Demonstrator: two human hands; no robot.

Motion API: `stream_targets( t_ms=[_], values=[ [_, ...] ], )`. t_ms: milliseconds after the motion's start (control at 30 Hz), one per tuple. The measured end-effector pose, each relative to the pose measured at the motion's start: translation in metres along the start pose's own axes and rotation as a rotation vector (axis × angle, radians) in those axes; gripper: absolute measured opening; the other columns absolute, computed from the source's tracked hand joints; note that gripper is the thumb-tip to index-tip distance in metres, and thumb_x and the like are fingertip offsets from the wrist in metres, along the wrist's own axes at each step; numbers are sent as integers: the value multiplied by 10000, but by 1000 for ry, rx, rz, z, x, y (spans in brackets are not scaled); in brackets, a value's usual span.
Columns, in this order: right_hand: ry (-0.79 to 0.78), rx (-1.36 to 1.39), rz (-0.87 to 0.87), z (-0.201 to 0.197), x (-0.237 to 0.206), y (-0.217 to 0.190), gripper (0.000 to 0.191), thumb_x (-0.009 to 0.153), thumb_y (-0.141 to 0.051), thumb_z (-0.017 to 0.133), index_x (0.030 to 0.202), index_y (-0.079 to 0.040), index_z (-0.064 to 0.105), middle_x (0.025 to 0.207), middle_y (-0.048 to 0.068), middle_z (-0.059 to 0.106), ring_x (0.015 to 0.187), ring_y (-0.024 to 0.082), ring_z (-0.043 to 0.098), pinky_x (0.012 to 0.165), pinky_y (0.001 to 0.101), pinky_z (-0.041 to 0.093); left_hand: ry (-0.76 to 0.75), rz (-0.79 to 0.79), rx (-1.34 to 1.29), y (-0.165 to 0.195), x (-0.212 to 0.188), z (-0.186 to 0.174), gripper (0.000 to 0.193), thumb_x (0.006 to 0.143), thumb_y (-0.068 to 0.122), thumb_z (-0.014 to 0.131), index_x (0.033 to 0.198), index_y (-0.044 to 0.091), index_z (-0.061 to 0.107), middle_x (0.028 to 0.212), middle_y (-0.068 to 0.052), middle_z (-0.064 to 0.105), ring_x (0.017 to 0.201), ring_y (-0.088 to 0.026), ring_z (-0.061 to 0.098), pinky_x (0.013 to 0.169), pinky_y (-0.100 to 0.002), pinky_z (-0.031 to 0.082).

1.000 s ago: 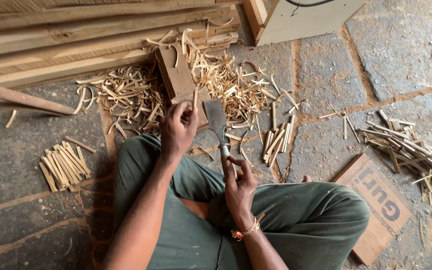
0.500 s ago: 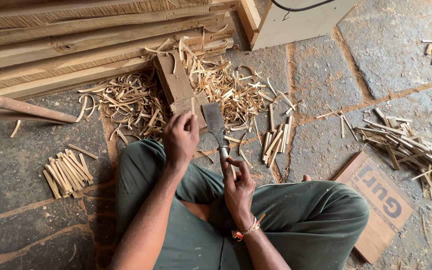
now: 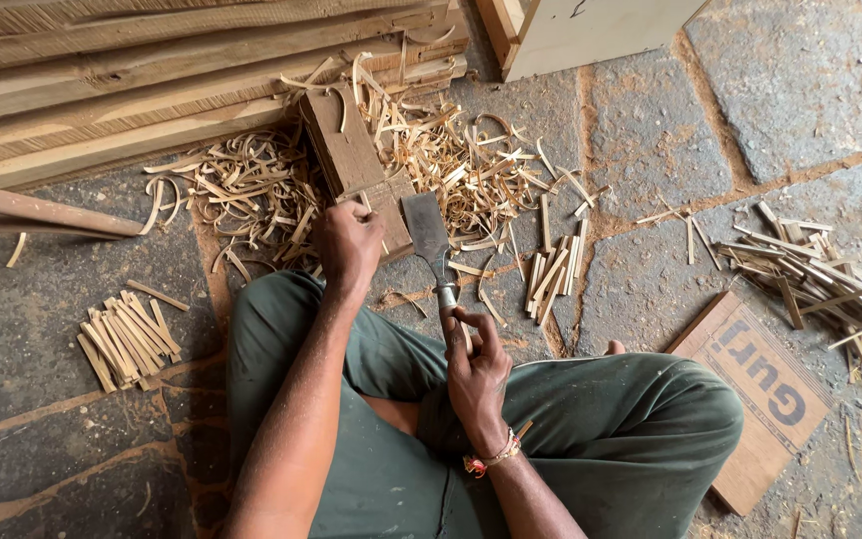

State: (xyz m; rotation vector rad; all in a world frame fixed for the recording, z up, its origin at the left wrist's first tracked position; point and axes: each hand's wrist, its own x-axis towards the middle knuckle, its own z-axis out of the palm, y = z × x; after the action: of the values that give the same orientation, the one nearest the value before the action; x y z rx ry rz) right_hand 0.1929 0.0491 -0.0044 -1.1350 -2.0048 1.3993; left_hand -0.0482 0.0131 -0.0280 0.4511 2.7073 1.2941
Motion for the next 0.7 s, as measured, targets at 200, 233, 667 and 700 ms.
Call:
stream_targets(
  t_ms=[200,233,667,700],
  values=[
    [-2,-5,8,1,1,-3,202,998,-150,644,1185,-82,680,548,-21,549,496,34,417,435,288,291,9,-30,-12,0,4,1,91,788,88,762,772,0,743,659,-147,719,587,-219,705,637,-395,572],
    [-6,-6,6,0,1,-4,215,994,-151,636,1194,-84,675,549,-23,549,493,34,418,433,289,292,10,-33,-21,-2,5,2,88,785,85,759,765,1,741,663,-144,720,586,-219,705,642,-400,573],
    [-44,-22,66,-16,10,-23,339,951,-235,698,1267,-116,721,566,7,656,402,34,491,320,283,268,-6,-49,-145,9,-5,-16,326,976,415,610,981,109,723,843,-68,748,675,-167,695,635,-414,595],
    [-45,-42,72,-21,8,-28,329,957,-227,705,1261,-106,733,560,7,620,420,29,467,346,277,255,-48,54,-156,16,-16,-16,355,976,432,563,1019,118,722,838,-78,741,689,-175,691,603,-424,586]
  ],
)
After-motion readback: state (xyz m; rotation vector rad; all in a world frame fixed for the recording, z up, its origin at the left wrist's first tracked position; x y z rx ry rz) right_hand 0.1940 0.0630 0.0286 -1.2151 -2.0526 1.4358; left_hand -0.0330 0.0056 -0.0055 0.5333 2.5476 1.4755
